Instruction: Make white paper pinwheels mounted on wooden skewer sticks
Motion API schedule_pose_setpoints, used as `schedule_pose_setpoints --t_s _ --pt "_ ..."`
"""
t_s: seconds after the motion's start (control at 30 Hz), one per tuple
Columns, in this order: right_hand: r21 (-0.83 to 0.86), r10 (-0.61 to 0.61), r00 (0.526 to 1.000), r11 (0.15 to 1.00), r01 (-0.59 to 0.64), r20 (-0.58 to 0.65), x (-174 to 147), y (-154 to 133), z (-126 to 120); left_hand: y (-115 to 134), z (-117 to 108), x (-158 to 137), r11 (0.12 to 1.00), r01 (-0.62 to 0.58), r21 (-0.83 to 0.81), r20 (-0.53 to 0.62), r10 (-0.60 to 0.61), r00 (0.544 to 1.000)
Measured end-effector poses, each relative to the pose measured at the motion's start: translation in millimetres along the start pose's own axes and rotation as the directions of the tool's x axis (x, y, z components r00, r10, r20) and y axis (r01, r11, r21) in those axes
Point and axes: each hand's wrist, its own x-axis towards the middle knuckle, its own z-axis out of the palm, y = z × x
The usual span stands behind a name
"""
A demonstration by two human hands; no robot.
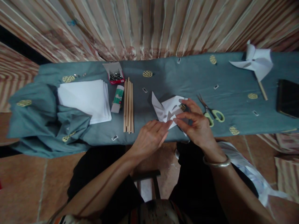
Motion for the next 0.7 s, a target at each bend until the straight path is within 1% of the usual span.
schedule_pose_setpoints --t_s 0.17,0.33,0.5,0.6,0.7 --pt "-0.106 -0.030 0.998 0.994 0.025 -0.050 -3.5 -2.9 7.3 0.6 0.2 0.7 0.999 -0.036 0.018 0.019 0.036 0.999" --pt "-0.183 -0.051 0.996 0.982 0.038 -0.071 -5.4 -4.4 10.1 1.0 0.3 2.8 1.000 0.009 -0.024 0.029 -0.009 1.000" --pt "-0.197 -0.049 0.997 0.980 0.035 -0.067 -6.1 -9.2 8.5 1.3 1.8 3.2 0.995 0.042 -0.093 -0.004 -0.042 0.999" --pt "-0.197 -0.045 0.997 0.980 0.033 -0.059 -7.0 -11.8 7.0 1.6 3.0 2.4 0.993 0.048 -0.106 -0.022 -0.050 0.999" --pt "-0.190 -0.052 0.997 0.981 0.041 -0.053 -8.3 -13.7 6.2 1.7 3.8 1.6 0.992 0.061 -0.112 -0.015 -0.063 0.998"
